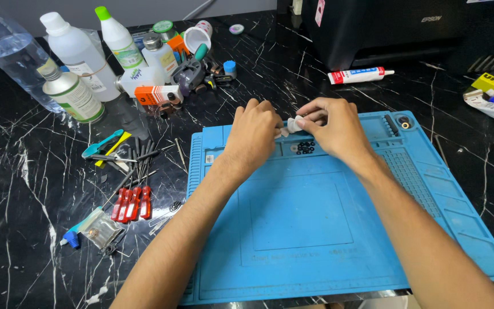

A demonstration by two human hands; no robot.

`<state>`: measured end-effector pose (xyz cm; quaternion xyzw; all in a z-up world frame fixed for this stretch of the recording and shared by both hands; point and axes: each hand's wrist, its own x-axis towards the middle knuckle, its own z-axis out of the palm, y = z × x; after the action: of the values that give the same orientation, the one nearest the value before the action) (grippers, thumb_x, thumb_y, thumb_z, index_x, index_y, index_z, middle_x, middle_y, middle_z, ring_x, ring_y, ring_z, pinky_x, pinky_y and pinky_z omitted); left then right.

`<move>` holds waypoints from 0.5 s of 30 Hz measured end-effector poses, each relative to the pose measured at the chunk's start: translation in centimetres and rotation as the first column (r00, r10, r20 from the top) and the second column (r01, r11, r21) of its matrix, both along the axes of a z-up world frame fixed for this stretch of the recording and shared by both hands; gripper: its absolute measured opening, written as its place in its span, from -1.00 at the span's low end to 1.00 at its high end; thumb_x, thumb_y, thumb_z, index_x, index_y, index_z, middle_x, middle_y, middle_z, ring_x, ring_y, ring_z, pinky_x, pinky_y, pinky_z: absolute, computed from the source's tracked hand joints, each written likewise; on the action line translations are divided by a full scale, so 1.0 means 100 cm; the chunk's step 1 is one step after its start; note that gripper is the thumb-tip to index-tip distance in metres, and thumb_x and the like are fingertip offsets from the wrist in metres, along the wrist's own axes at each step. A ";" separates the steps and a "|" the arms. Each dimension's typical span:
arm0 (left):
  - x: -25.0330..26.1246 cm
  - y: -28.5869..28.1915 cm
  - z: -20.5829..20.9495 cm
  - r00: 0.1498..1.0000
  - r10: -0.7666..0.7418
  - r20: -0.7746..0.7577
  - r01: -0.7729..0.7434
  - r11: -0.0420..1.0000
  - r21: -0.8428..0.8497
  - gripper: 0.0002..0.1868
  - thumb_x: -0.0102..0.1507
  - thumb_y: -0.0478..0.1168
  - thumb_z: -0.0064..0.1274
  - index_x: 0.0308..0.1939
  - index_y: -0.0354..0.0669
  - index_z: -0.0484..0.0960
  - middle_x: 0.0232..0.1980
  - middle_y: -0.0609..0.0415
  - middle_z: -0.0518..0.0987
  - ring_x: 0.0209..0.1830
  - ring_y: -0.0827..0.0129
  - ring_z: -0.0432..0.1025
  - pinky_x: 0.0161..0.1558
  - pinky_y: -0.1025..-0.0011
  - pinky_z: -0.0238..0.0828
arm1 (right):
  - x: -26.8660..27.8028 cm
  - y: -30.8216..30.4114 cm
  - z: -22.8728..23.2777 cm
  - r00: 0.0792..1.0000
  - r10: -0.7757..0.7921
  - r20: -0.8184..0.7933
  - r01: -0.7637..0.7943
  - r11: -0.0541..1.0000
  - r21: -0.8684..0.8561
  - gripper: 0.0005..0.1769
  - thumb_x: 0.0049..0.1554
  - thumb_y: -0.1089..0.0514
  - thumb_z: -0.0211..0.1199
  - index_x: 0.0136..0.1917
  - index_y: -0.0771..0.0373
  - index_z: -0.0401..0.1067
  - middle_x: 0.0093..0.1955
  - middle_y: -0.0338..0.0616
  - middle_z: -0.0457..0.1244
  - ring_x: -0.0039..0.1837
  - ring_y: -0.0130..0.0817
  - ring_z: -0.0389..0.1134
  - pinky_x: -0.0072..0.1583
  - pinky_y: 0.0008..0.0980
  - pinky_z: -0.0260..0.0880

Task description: The person organizes various small tools and parts on a blue plastic tray. They place black rubber rings, white guitar picks, red-handled screwdrivers, and metal screwdriver bits into the tray's compartments, arranging them neatly.

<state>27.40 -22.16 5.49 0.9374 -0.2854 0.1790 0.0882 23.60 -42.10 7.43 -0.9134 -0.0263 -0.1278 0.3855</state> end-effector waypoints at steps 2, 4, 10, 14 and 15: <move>-0.004 0.004 0.004 1.000 0.030 0.009 -0.031 0.998 0.063 -0.90 0.36 -0.08 0.42 -0.11 0.09 0.96 0.01 0.08 0.73 0.09 0.25 0.46 0.06 0.22 0.39 | -0.005 0.006 0.008 1.000 0.016 -0.009 -0.016 1.000 0.001 -0.69 0.23 0.31 0.54 0.26 0.19 0.74 -0.01 0.02 0.59 -0.04 -0.30 0.59 0.07 -0.35 0.56; -0.004 0.008 0.004 0.999 0.037 -0.009 -0.036 0.998 0.053 -0.89 0.36 -0.08 0.41 -0.11 0.09 0.96 0.02 0.06 0.71 0.10 0.22 0.46 0.06 0.20 0.38 | -0.002 0.009 0.002 1.000 0.017 -0.018 -0.017 1.000 -0.021 -0.70 0.23 0.30 0.54 0.24 0.16 0.75 -0.02 0.00 0.60 -0.02 -0.27 0.62 0.08 -0.33 0.59; -0.004 0.006 0.009 0.993 0.086 -0.080 -0.084 0.996 0.028 -0.88 0.32 -0.11 0.47 -0.11 0.02 0.96 0.05 -0.01 0.75 0.09 0.18 0.53 0.09 0.17 0.44 | -0.006 0.020 0.000 1.000 0.026 0.009 -0.024 0.991 -0.130 -0.79 0.28 0.19 0.56 0.20 0.12 0.77 -0.04 -0.06 0.60 -0.02 -0.26 0.65 0.06 -0.35 0.62; -0.001 0.003 0.012 0.986 0.127 -0.107 -0.130 0.991 -0.018 -0.84 0.24 -0.11 0.56 -0.15 0.01 0.96 0.01 -0.04 0.78 0.03 0.16 0.59 0.05 0.16 0.47 | -0.012 0.023 0.007 0.999 0.029 0.028 -0.024 0.984 -0.176 -0.84 0.28 0.18 0.56 0.15 0.12 0.81 -0.07 0.06 0.59 -0.08 -0.12 0.61 -0.01 -0.35 0.60; 0.001 0.002 0.010 0.986 0.127 -0.108 -0.130 0.991 -0.018 -0.84 0.24 -0.11 0.56 -0.15 0.01 0.96 0.01 -0.04 0.78 0.03 0.16 0.59 0.05 0.16 0.47 | -0.010 0.023 0.005 0.999 0.029 0.028 -0.024 0.984 -0.177 -0.84 0.28 0.18 0.56 0.15 0.12 0.81 -0.07 0.06 0.59 -0.08 -0.12 0.61 -0.01 -0.35 0.60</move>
<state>27.55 -21.96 6.48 0.9609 -0.2170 0.1378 0.1032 22.62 -39.84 7.96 -0.9415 -0.0553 -0.1336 0.3044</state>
